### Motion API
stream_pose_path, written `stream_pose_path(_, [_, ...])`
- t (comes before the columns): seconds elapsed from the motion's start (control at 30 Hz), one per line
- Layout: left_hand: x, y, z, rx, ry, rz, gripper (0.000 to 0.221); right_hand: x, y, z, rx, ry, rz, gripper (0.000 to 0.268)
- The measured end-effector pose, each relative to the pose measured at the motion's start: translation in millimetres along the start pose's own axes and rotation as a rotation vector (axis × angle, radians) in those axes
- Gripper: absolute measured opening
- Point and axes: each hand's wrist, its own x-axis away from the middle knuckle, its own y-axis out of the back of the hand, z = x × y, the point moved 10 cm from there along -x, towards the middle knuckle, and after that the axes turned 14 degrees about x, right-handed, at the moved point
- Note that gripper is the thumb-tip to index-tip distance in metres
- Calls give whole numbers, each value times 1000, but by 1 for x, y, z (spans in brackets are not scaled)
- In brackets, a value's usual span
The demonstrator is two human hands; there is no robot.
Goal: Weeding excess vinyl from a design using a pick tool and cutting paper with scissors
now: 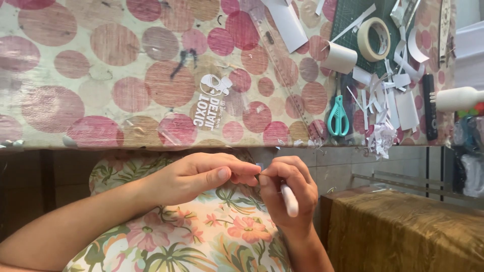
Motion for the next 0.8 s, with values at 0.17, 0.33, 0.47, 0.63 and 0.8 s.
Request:
stream_pose_path(0.17, [7, 6, -5, -19, -9, -26, 48, -3, -5, 3, 1, -47, 9, 7])
stream_pose_path(0.33, [20, 9, -44, -444, -133, -46, 46, -4, -13, -5, -19, -102, 37, 8])
stream_pose_path(0.47, [46, 12, -83, -1422, -443, -188, 30, -6, -27, -21, -34, -188, 101, 6])
stream_pose_path(0.63, [50, 14, -77, -1811, -513, -195, 29, -28, -47, -9, -182, -85, 150, 40])
stream_pose_path(0.8, [46, 17, -60, -1971, -479, -168, 33, -33, -71, -30, -151, -139, 356, 18])
